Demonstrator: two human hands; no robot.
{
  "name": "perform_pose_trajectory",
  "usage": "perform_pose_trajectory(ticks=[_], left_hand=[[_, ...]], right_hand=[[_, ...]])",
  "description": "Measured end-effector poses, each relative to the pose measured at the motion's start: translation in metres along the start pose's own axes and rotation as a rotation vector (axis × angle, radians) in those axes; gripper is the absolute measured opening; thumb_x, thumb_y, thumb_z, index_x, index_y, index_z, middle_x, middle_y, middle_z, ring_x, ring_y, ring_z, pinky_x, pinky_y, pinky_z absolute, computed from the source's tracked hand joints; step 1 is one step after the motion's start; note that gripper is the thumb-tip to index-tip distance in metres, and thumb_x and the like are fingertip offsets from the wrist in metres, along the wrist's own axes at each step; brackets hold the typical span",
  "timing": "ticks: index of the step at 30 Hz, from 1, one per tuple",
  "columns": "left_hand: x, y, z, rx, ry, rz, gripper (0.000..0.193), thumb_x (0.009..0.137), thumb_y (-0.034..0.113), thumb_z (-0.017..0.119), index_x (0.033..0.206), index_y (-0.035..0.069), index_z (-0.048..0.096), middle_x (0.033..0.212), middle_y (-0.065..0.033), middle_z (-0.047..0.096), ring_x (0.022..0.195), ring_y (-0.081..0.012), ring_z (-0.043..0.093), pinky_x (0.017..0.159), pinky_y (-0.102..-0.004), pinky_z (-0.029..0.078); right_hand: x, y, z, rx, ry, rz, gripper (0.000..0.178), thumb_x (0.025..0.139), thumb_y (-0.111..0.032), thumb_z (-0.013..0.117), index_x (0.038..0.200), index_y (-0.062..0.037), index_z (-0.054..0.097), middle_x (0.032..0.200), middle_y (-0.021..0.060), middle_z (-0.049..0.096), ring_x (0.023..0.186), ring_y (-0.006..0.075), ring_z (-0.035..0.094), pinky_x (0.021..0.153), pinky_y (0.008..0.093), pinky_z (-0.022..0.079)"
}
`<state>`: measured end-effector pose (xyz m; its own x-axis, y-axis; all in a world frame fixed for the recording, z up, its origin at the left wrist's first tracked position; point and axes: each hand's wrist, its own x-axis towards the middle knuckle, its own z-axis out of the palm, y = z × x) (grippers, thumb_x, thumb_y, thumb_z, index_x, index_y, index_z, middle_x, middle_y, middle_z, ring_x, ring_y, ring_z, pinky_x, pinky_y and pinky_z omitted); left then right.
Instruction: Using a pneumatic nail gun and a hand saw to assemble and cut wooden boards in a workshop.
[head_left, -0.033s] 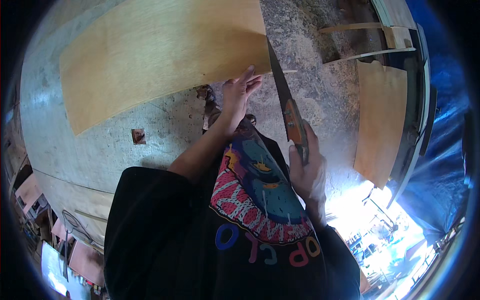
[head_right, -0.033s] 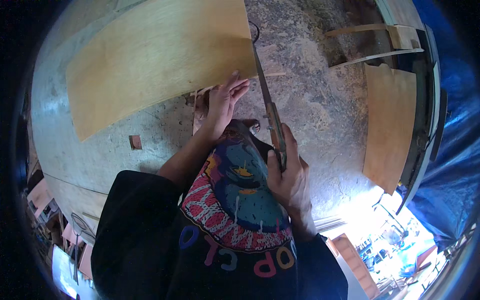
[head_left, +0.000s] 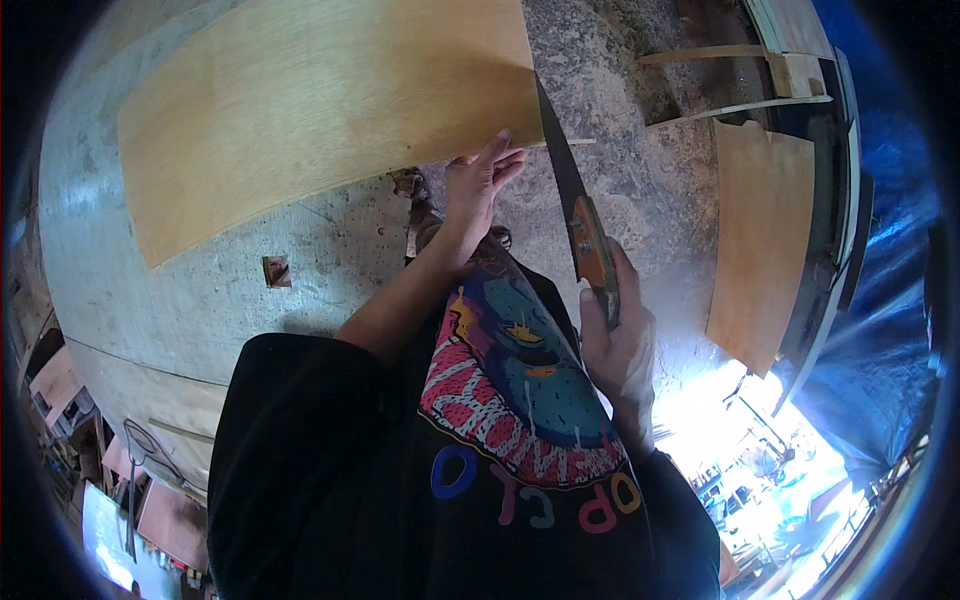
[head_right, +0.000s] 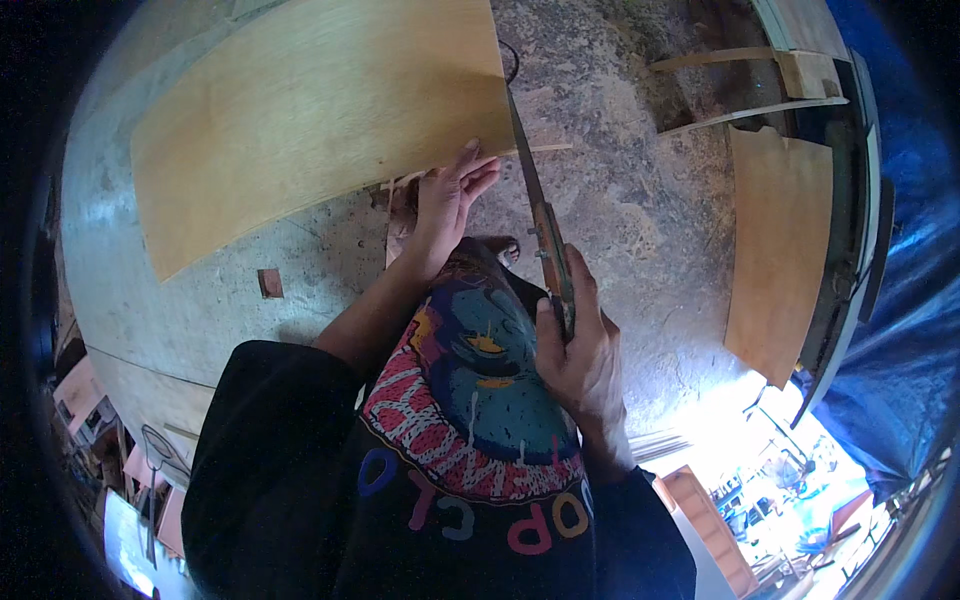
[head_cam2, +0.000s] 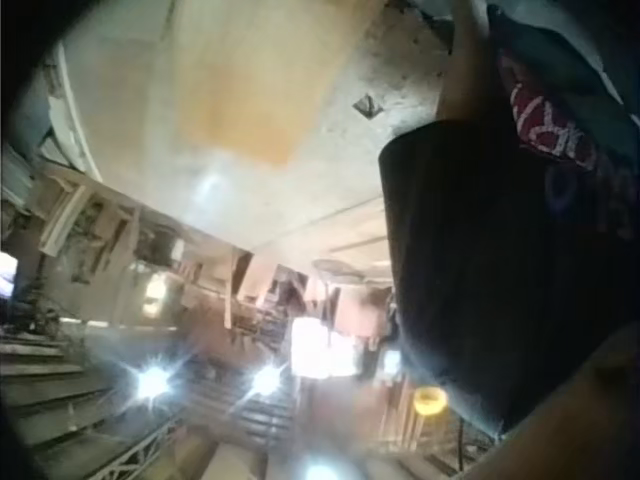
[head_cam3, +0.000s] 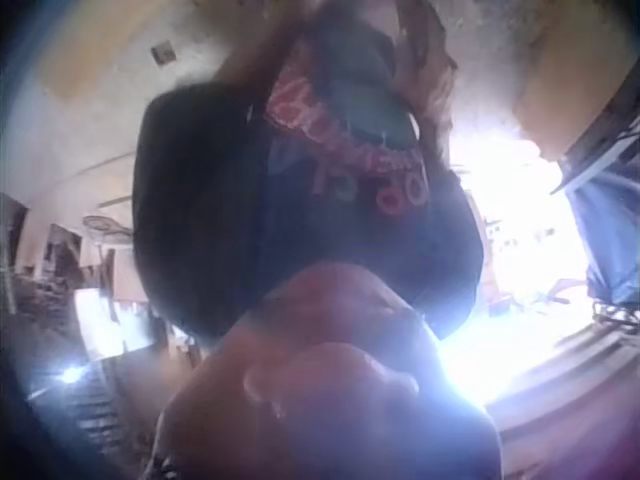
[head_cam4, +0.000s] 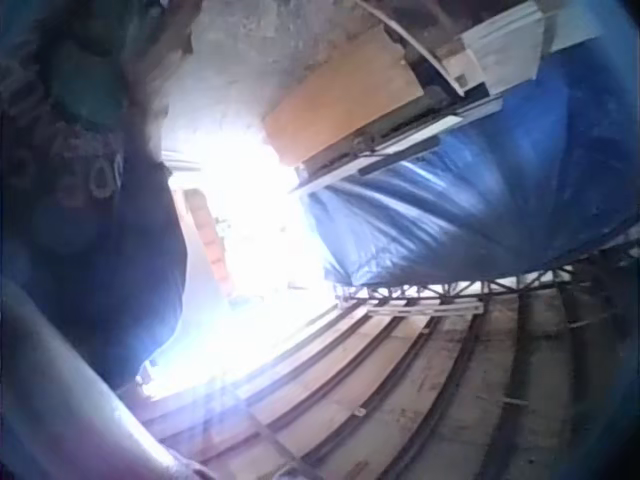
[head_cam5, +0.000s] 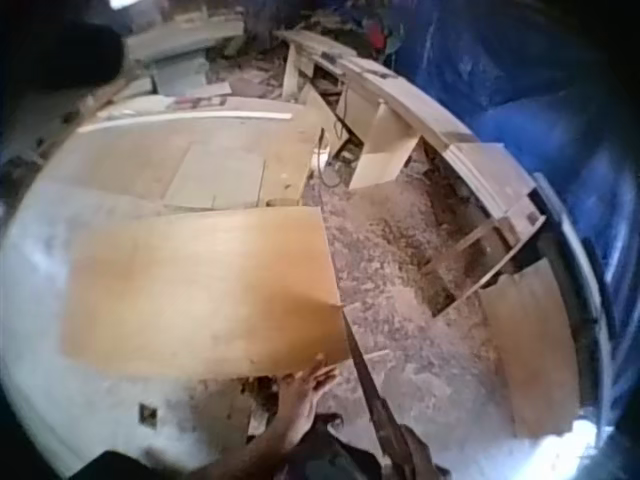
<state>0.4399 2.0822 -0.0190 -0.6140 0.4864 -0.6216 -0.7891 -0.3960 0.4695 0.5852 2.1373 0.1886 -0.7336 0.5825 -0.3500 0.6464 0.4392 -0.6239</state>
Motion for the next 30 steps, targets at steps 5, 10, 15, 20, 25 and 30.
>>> perform_pose_trajectory(ticks=[5, 10, 15, 20, 25, 30], left_hand=[[0.004, 0.003, 0.0, 0.019, 0.02, -0.02, 0.042, 0.08, 0.027, 0.075, 0.106, -0.001, 0.058, 0.094, -0.0141, 0.066, 0.084, -0.0217, 0.067, 0.079, -0.0341, 0.056], [0.005, 0.0, -0.002, 0.051, 0.005, -0.006, 0.046, 0.083, 0.034, 0.071, 0.108, -0.002, 0.057, 0.099, -0.0148, 0.064, 0.096, -0.0232, 0.064, 0.091, -0.0378, 0.051], [0.0, 0.007, 0.003, 0.05, 0.014, -0.021, 0.048, 0.083, 0.033, 0.072, 0.11, -0.002, 0.055, 0.1, -0.0153, 0.063, 0.097, -0.0242, 0.063, 0.091, -0.0375, 0.052], [-0.004, 0.007, -0.001, 0.065, 0.003, -0.017, 0.048, 0.082, 0.032, 0.072, 0.11, -0.002, 0.054, 0.099, -0.0154, 0.063, 0.096, -0.0244, 0.063, 0.091, -0.0378, 0.052], [-0.006, 0.015, 0.005, 0.048, 0.001, -0.047, 0.044, 0.086, 0.031, 0.069, 0.111, -0.001, 0.054, 0.098, -0.0141, 0.063, 0.093, -0.0224, 0.064, 0.086, -0.0361, 0.053], [-0.042, 0.062, 0.014, 0.368, -0.312, -0.354, 0.03, 0.091, 0.027, 0.061, 0.1, -0.001, 0.062, 0.087, -0.0113, 0.067, 0.084, -0.0188, 0.066, 0.078, -0.0316, 0.054]], right_hand=[[0.008, -0.021, -0.012, -0.081, -0.067, 0.089, 0.05, 0.091, -0.011, 0.051, 0.138, -0.0036, 0.035, 0.073, 0.0208, 0.064, 0.067, 0.0342, 0.068, 0.057, 0.0395, 0.051], [0.015, -0.033, -0.011, -0.137, -0.079, 0.083, 0.05, 0.091, -0.01, 0.05, 0.138, -0.0036, 0.034, 0.075, 0.0228, 0.064, 0.071, 0.0366, 0.068, 0.06, 0.0416, 0.053], [-0.009, -0.036, -0.018, -0.115, -0.065, 0.131, 0.051, 0.09, -0.009, 0.051, 0.138, -0.0042, 0.035, 0.092, 0.0264, 0.066, 0.08, 0.0397, 0.068, 0.065, 0.0417, 0.055], [-0.005, -0.042, -0.016, -0.167, -0.053, 0.087, 0.05, 0.09, -0.009, 0.051, 0.138, -0.0047, 0.035, 0.095, 0.0263, 0.066, 0.082, 0.0398, 0.067, 0.066, 0.0419, 0.055], [0.01, -0.029, -0.01, -0.125, -0.03, 0.056, 0.05, 0.091, -0.011, 0.051, 0.138, -0.0047, 0.035, 0.083, 0.0259, 0.065, 0.075, 0.0383, 0.068, 0.062, 0.0416, 0.054], [0.005, -0.028, -0.017, -0.103, -0.052, 0.11, 0.05, 0.092, -0.014, 0.05, 0.138, -0.0059, 0.035, 0.083, 0.0249, 0.065, 0.074, 0.0398, 0.067, 0.062, 0.0425, 0.054]])
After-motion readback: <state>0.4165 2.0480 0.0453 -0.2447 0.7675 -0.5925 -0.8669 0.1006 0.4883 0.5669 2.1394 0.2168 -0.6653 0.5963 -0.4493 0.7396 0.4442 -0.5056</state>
